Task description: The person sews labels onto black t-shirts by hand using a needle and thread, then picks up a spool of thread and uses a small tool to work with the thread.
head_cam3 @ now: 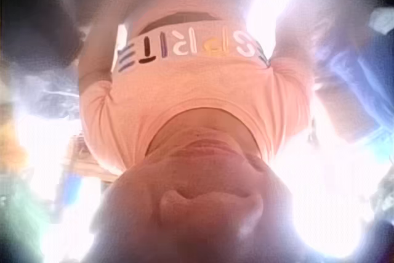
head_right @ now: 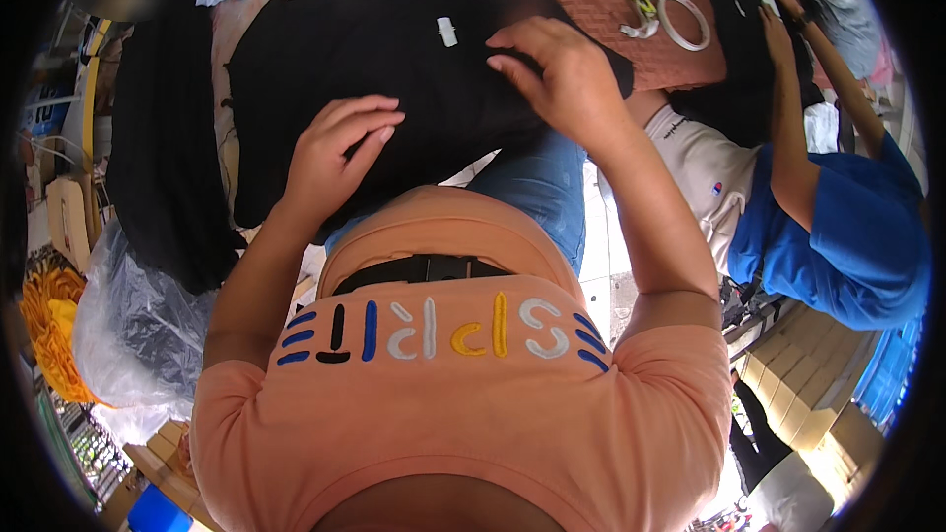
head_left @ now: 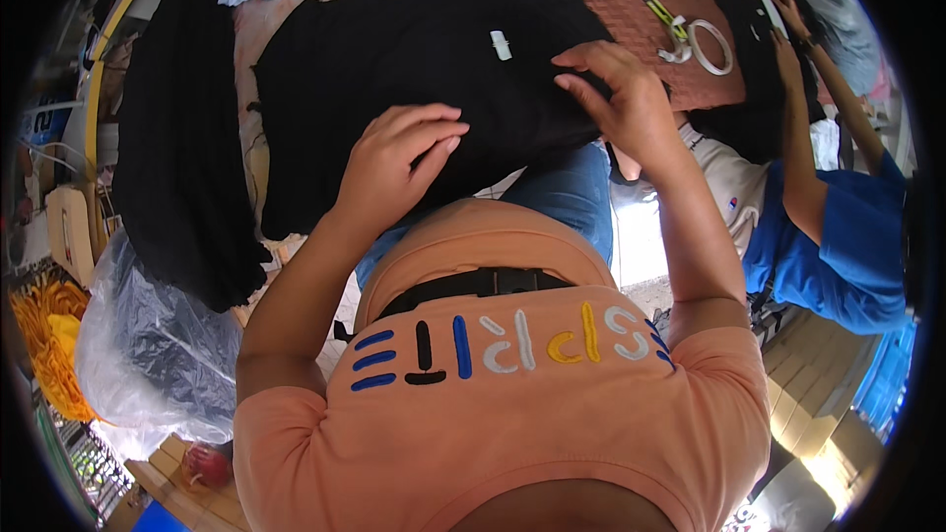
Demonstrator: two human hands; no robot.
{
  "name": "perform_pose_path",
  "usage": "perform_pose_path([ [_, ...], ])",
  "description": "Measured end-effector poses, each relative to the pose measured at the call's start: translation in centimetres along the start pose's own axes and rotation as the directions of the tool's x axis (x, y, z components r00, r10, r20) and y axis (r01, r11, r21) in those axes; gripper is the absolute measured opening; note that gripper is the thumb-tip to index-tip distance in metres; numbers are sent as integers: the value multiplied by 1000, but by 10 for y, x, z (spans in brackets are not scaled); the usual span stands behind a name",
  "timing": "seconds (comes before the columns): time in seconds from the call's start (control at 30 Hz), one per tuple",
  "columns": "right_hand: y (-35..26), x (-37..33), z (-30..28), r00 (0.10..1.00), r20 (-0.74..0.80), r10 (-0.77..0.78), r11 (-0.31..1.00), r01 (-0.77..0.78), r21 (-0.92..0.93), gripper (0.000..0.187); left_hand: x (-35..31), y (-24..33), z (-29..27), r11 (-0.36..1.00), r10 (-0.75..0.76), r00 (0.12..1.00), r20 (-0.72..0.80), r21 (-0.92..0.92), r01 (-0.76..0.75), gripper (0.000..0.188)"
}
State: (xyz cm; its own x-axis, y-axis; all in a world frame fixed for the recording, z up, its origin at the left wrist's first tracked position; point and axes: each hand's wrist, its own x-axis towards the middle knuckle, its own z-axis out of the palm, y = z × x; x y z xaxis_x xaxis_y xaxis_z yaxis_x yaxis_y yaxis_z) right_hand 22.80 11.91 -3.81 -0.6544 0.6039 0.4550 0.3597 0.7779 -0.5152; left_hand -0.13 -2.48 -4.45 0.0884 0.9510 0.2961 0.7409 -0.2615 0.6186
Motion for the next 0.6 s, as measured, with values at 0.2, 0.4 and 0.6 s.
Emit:
perform_pose_path([
  [0.2,11,20,34,997,26,73,997,-73,13,19,40,-13,28,995,37,998,-44,97,-32,32],
  [0.4,16,22,60,994,-46,101,992,-104,-78,16,53,-21,63,941,-39,997,-62,334,58,53],
  [0.6,23,24,69,996,-91,10,995,-19,-103,10,54,-21,63,948,-64,998,-13,312,65,52],
])
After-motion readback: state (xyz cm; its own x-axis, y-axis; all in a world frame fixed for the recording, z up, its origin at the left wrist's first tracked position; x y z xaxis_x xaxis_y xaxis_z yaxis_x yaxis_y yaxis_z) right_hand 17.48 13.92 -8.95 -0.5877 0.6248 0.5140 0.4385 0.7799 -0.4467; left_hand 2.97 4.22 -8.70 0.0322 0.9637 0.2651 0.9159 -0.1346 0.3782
